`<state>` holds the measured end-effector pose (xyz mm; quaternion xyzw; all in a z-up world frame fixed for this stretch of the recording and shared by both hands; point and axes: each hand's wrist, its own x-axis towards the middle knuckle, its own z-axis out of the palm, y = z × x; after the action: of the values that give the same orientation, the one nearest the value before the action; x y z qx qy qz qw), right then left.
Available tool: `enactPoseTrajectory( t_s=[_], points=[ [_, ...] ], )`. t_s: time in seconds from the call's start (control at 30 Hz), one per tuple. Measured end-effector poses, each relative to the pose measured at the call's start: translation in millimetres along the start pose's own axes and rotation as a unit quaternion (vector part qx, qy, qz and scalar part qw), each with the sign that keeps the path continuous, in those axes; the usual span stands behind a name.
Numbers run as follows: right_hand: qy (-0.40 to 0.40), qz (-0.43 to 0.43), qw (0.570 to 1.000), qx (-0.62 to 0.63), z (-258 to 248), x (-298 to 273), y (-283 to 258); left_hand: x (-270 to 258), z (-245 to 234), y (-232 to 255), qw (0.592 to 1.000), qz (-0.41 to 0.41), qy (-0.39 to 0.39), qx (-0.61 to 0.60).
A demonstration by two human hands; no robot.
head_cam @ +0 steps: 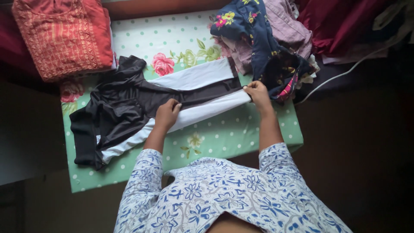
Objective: Folding various items of clothing, including a red kurta and black leggings, on a floral table surface.
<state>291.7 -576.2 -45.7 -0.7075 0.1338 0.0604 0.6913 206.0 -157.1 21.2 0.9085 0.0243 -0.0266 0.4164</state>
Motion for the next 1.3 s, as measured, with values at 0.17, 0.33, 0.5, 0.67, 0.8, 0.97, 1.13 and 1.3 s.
enactPoseTrajectory(
  t_s=[0.17, 0.33, 0.5, 0.67, 0.8, 0.97, 1.13, 1.3],
  points=[
    [0.015, -0.042, 0.999, -0.012, 5, 13, 28, -17, 15, 29, 0.967, 0.169, 0.144, 0.126],
    [0.003, -0.033, 0.999, 0.018, 3, -7, 36, -53, 51, 10, 0.965, 0.226, 0.062, 0.114],
    [0.035, -0.07, 0.993, -0.088, -7, -32, 43, -75, 41, 27, 0.951, 0.28, -0.02, 0.127],
    [0.118, -0.021, 0.939, -0.322, 28, -70, -18, -69, 61, 4, 0.949, 0.26, 0.018, 0.179],
    [0.134, -0.019, 0.978, -0.159, 25, -47, 22, -62, 72, -16, 0.936, 0.261, 0.039, 0.232],
    [0.151, 0.09, 0.968, 0.178, 31, -45, 45, -71, 39, 9, 0.958, 0.249, 0.041, 0.134],
    [0.211, 0.084, 0.926, 0.303, 57, -65, 46, -75, 47, -8, 0.948, 0.247, 0.057, 0.192],
    [0.24, 0.116, 0.934, 0.235, 62, -59, 53, -77, 53, -17, 0.948, 0.236, 0.094, 0.193]
  ],
)
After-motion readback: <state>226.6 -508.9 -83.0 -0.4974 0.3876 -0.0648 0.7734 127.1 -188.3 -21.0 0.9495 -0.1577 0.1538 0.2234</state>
